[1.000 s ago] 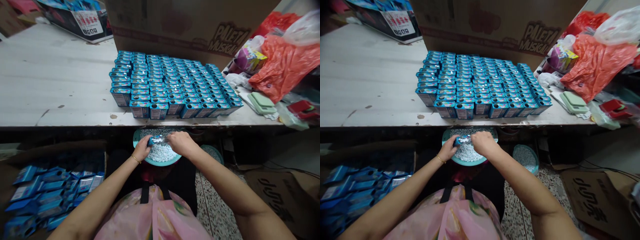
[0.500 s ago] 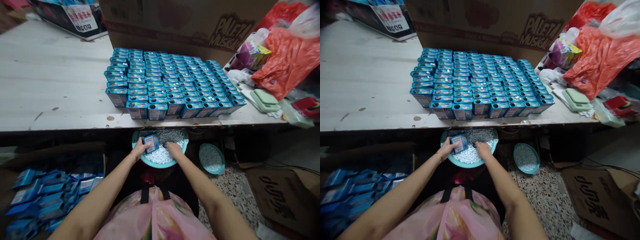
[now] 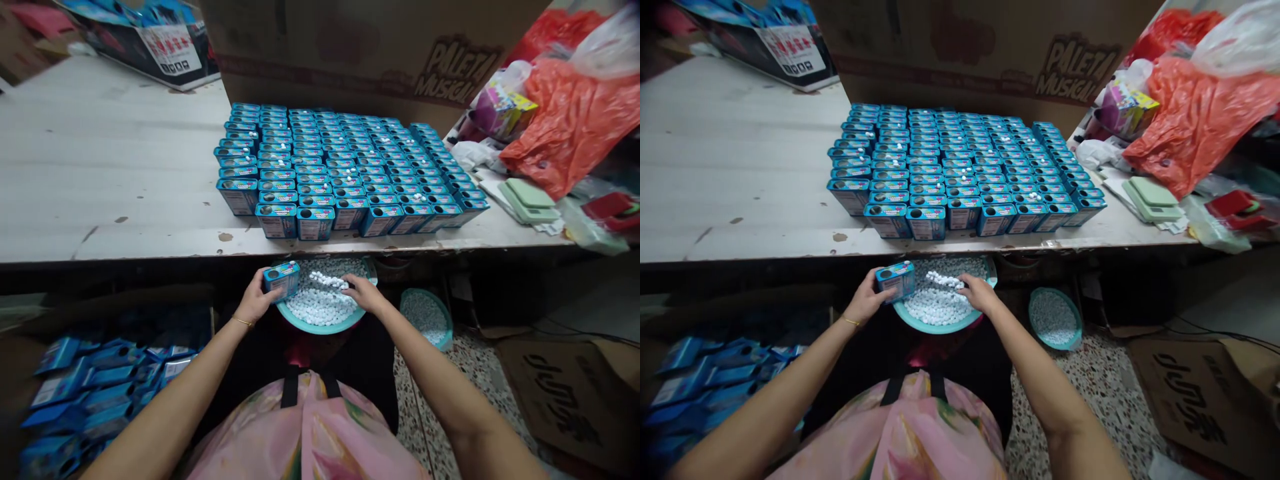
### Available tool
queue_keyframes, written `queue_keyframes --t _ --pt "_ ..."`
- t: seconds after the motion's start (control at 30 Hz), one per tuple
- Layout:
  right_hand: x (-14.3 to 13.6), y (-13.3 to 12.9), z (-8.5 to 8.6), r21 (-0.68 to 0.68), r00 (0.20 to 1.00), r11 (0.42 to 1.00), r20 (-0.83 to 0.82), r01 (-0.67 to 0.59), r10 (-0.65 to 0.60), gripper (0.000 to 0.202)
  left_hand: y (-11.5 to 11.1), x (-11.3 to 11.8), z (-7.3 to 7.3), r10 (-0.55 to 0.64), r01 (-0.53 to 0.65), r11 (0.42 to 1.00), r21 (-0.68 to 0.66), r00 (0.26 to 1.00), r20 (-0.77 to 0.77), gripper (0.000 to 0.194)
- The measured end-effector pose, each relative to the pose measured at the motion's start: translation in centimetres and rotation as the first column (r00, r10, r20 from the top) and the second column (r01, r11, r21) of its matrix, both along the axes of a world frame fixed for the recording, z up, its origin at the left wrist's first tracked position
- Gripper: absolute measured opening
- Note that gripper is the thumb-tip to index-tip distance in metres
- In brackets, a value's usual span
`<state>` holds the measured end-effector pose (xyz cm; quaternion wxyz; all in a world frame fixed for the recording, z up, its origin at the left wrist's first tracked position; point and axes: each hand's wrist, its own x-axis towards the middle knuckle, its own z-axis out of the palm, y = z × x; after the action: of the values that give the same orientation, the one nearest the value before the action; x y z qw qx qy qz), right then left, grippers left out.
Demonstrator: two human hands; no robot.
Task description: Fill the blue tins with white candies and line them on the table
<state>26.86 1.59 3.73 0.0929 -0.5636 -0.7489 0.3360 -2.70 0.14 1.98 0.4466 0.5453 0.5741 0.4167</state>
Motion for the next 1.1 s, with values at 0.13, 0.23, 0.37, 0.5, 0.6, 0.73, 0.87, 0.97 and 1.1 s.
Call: queue_keyframes --t 0.13,0.23,0.37,0.5,0.6,0.73,0.87,0.97,1.1 --pt "0.4 0.3 5.0 0.078 0.995 0.993 0.040 -0.092 0.089 0.029 0.1 1.7 -0.1 -0.075 0.092 0.994 0.065 0.971 -0.228 0.048" --pt "-0.6 0.6 7.8 0.105 0.974 0.977 0.155 -0.184 0.167 0.032 0.2 3.4 0.0 -0.119 0.157 0.984 0.081 0.929 -0.352 0.045" --pt "-2.6 0.7 9.9 0.122 0.893 0.948 0.389 -0.294 0.226 0.032 0.2 4.4 0.1 -0.158 0.217 0.970 0.113 0.908 -0.389 0.045" --pt "-4.6 0.5 11.3 0.136 0.803 0.925 0.550 -0.356 0.229 0.027 0.3 4.6 -0.1 -0.155 0.216 0.968 0.124 0.912 -0.379 0.045" --pt "-5.7 0.3 12.2 0.136 0.774 0.919 0.593 -0.370 0.224 0.024 0.3 4.6 -0.2 -0.152 0.210 0.970 0.122 0.916 -0.371 0.046" --pt "-4.6 -0.1 12.6 0.143 0.778 0.919 0.589 -0.367 0.218 0.020 0.4 4.3 -0.4 -0.153 0.201 0.972 0.121 0.933 -0.326 0.044" --pt "-0.4 -0.3 9.4 0.128 0.789 0.950 0.594 -0.284 0.156 0.020 0.6 3.4 -1.2 -0.111 0.124 0.990 0.071 0.980 -0.167 0.048" --pt "1.1 -0.2 4.6 0.045 0.792 0.983 0.600 -0.176 0.114 0.019 1.1 3.2 -2.6 -0.074 0.076 0.996 -0.037 0.996 0.055 0.050" --pt "-1.8 0.2 -1.9 -0.038 0.855 0.995 0.509 -0.095 0.101 0.022 1.7 4.5 -4.6 0.071 0.027 0.960 -0.280 0.940 0.332 0.048"
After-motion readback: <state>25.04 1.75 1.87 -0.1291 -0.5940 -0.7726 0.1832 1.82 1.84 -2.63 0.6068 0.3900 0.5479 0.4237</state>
